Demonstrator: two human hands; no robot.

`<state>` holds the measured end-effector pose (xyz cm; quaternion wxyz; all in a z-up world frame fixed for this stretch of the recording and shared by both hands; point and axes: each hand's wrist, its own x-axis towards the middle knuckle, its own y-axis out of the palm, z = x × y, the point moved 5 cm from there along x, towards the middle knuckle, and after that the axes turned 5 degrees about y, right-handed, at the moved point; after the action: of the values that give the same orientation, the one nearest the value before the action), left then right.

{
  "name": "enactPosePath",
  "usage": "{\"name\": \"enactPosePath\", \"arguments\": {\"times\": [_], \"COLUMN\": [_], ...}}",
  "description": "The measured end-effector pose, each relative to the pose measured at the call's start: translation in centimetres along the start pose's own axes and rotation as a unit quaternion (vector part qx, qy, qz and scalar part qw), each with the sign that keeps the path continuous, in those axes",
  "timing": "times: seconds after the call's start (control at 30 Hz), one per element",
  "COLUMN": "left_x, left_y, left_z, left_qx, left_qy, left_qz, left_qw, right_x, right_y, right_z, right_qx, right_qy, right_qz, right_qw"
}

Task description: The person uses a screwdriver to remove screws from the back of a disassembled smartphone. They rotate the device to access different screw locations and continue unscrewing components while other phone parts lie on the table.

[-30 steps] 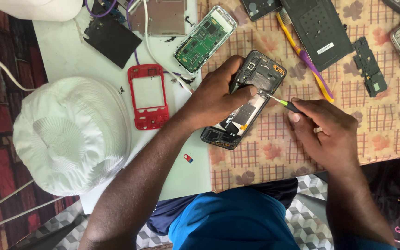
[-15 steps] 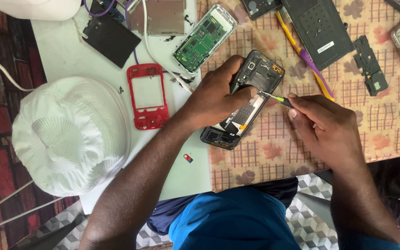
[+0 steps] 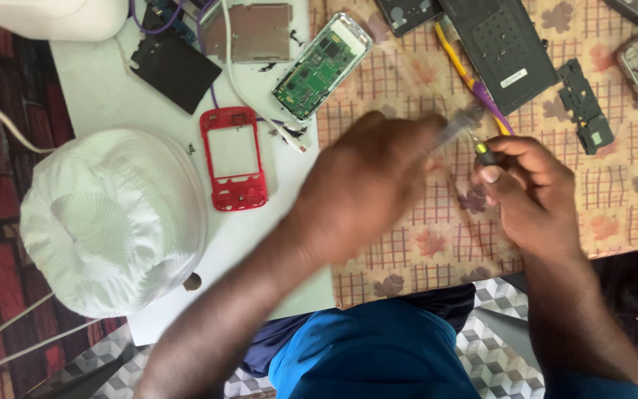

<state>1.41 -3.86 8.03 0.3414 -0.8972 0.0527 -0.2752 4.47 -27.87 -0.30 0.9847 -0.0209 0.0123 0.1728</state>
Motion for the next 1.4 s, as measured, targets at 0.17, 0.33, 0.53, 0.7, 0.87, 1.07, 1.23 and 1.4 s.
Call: {"name": "enactPosePath", "arguments": {"times": [0.17,0.33,0.53,0.7,0.87,1.07,1.23,1.4], "left_x": [2.1,3.2,1.9,0.6,0.1,-0.2,0.3,1.5], "left_y": [0.9,2.8,4.3,4.1,3.6,3.9,3.9,1.1], "left_z": [-3.0,-0.8,-1.1,-0.9,-0.5,-0.6,-1.3,-1.5], "left_qx": [0.255,0.299,0.365,0.413,0.400,0.414,0.409,0.311], "left_qy": [0.026,0.042,0.093,0.149,0.171,0.180,0.180,0.147], "left_qz": [0.134,0.197,0.166,0.122,0.070,0.086,0.117,0.039], "left_qw": [0.957,0.933,0.911,0.890,0.898,0.888,0.887,0.938], "right_x": [-0.7,-1.2,-2.1,-2.0,-2.0,-1.8,-2.1,-2.1], "right_y": [-1.9,-2.5,-3.6,-3.7,-3.4,-3.3,-3.6,-3.7], "right_z": [0.5,1.7,2.8,2.2,1.9,2.1,1.7,0.9], "right_qx": [-0.123,-0.283,-0.318,-0.292,-0.265,-0.267,-0.279,-0.133], "right_qy": [-0.014,-0.048,-0.084,-0.077,-0.080,-0.088,-0.078,-0.054], "right_qz": [-0.042,-0.078,-0.097,-0.100,-0.103,-0.091,-0.090,-0.096], "right_qw": [0.991,0.955,0.939,0.948,0.955,0.955,0.953,0.985]}}
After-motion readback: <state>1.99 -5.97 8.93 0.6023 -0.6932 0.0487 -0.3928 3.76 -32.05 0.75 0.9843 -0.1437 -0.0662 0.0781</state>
